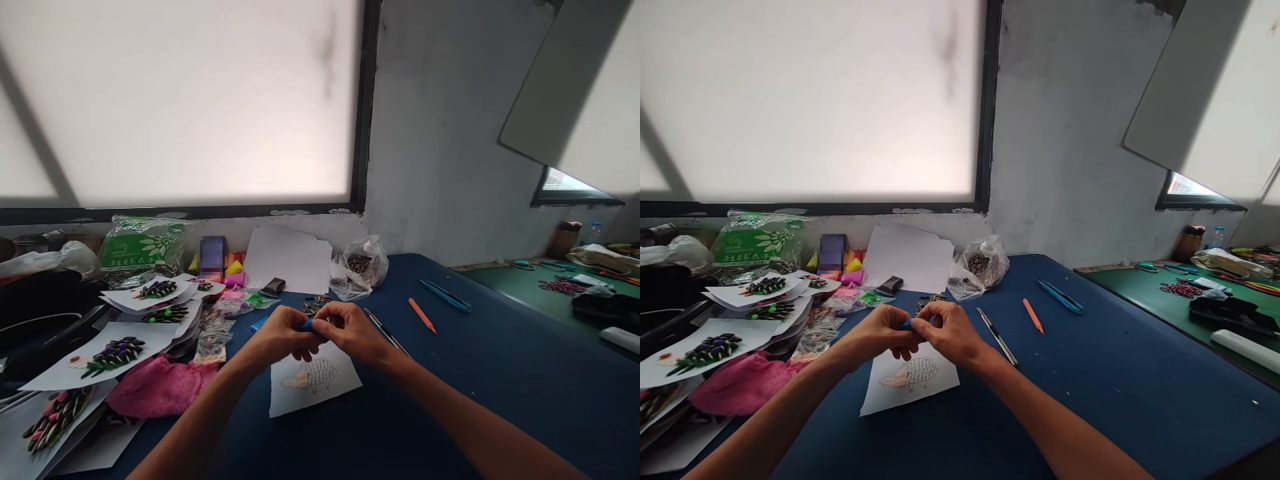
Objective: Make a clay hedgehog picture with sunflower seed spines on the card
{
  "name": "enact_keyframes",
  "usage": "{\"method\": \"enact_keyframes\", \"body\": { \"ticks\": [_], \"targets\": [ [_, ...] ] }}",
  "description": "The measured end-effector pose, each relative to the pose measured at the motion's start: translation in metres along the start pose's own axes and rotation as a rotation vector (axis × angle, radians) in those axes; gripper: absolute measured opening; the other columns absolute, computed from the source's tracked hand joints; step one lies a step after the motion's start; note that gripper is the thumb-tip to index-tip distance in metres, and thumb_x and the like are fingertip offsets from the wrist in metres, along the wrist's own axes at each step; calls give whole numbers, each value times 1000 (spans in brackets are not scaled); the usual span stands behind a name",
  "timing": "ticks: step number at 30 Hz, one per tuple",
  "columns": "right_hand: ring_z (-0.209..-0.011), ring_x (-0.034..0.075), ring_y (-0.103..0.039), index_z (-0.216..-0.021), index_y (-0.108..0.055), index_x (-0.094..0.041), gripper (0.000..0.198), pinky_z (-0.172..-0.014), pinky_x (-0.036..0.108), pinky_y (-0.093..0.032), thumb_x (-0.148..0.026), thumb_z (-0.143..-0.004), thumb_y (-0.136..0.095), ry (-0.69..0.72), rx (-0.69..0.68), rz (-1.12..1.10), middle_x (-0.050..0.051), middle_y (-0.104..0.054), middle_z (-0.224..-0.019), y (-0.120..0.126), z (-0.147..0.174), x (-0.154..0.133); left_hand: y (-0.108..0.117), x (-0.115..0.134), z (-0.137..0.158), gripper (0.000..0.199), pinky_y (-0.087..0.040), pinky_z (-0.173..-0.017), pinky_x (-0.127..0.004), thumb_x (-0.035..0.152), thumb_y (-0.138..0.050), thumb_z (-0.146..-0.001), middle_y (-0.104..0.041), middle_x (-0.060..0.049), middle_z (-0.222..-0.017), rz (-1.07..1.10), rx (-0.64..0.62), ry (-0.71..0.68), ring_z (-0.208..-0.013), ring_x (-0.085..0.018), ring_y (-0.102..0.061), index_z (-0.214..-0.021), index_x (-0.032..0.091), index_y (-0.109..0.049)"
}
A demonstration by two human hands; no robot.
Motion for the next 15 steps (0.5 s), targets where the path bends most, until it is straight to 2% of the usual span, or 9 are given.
{"method": "enact_keyframes", "body": {
  "ticks": [3,7,12,15],
  "targets": [
    [-56,11,-48,-77,-68,-15,14,-51,23,-38,-28,-81,-67,-2,37,27,-1,-57,-66,0,1,0,-3,-3,-1,21,-46,-47,-20,32,-75,-66,-69,-1,-57,-17,-11,-5,-52,-14,-65,-62,14,-66],
    [-61,12,-53,-68,-65,-16,16,-54,24,-40,-24,-81,-64,18,104,39,1,-59,-68,2,2,0,-7,-4,-2,17,-48,-48,-20,30,-72,-68,-69,-1,-58,-23,-32,-25,-54,-14,-66,-67,14,-68],
    [-61,13,-53,-72,-64,-16,31,-57,25,-41,-39,-90,-55,6,47,-50,1,-59,-66,5,-1,2,-3,3,1,20,-51,-52,-22,33,-73,-71,-73,-3,-66,-10,-50,-38,-59,-15,-68,-73,14,-70],
    [-63,12,-52,-76,-65,-15,31,-57,25,-40,-42,-88,-57,-1,25,-69,1,-59,-69,9,-4,5,3,5,3,23,-51,-54,-22,36,-73,-72,-73,-4,-68,11,-28,-31,-61,-15,-68,-71,14,-68]
  ]
}}
Point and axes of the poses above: each hand's wrist, its own z-axis away from the middle knuckle, its own y-axis out of the back of the hand, x = y × z, the point moved 7 cm from there along -z, towards the middle knuckle
